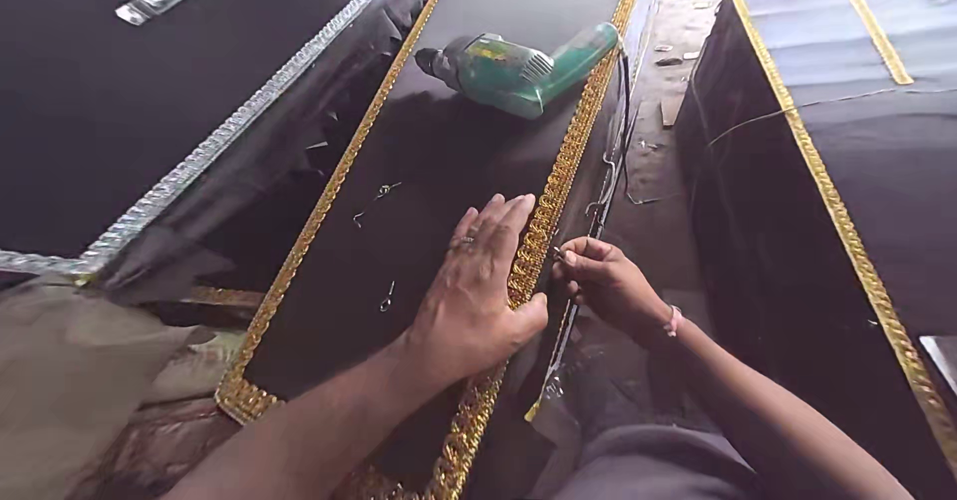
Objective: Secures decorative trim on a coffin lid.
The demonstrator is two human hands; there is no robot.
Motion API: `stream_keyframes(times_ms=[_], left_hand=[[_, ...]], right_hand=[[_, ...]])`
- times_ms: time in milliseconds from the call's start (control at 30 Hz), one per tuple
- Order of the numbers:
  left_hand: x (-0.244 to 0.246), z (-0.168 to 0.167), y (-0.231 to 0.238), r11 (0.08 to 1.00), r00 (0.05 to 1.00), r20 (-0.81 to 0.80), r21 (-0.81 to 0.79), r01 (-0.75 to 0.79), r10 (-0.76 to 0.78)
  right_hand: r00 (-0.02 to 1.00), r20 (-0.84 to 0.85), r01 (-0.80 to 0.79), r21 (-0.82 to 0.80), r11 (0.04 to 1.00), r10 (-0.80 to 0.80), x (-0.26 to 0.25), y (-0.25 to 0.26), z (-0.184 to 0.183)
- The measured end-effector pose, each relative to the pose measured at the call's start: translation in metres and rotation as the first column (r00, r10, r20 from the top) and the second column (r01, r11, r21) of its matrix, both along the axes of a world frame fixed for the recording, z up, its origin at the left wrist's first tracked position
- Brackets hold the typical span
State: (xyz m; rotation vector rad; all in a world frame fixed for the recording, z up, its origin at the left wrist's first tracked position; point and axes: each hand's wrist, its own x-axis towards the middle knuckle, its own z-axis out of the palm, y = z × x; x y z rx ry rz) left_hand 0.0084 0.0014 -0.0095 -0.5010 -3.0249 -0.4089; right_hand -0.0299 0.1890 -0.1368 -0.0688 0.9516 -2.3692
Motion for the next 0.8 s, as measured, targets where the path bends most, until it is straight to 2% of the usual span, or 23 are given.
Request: stream_keyframes(times_ms=[233, 300, 333, 400, 500, 567, 633, 700, 800], left_hand=[[0.000, 0.000, 0.000, 0.999, 0.998, -0.044, 0.015, 0.045, -0.044], [0.000, 0.001, 0.001, 1.000, 0.999, -0.029, 0.004, 0.024, -0.024], [0.000, 0.001, 0.002, 1.000, 0.999, -0.028, 0.002, 0.020, -0.020], [0.001, 0.001, 0.001, 1.000, 0.999, -0.030, -0.002, 0.018, -0.018], [0.001, 0.001, 0.001, 1.000, 0.999, -0.028, 0.010, 0.019, -0.019], [0.001, 0.001, 0.001, 0.999, 0.999, -0.019, 0.016, 0.029, -0.029], [0.001, 0.001, 0.000, 0.999, 0.999, -0.031, 0.011, 0.036, -0.035], [0.002, 0.001, 0.001, 0.999, 0.998, -0.048, 0.005, 0.032, -0.032], [0.002, 0.001, 0.002, 1.000, 0.999, -0.046, -0.003, 0.009, -0.010]], right_hand=[[0.998, -0.049, 0.046, 0.003, 0.999, -0.046, 0.000, 0.003, -0.002], [0.978, -0.170, 0.129, 0.065, 0.989, -0.117, -0.005, 0.006, 0.000], [0.942, -0.292, 0.206, 0.123, 0.971, -0.163, -0.011, 0.009, 0.004], [0.773, -0.600, 0.386, 0.187, 0.904, -0.206, -0.027, 0.019, 0.016], [0.407, -0.909, 0.562, 0.172, 0.809, -0.090, -0.045, 0.031, 0.050], [0.194, -0.980, 0.602, 0.156, 0.783, 0.046, -0.048, 0.031, 0.072], [0.041, -0.990, 0.597, 0.133, 0.791, 0.135, -0.050, 0.027, 0.086], [-0.060, -0.983, 0.582, 0.109, 0.806, 0.176, -0.051, 0.022, 0.093], [-0.129, -0.968, 0.591, 0.098, 0.801, 0.213, -0.050, 0.020, 0.097]])
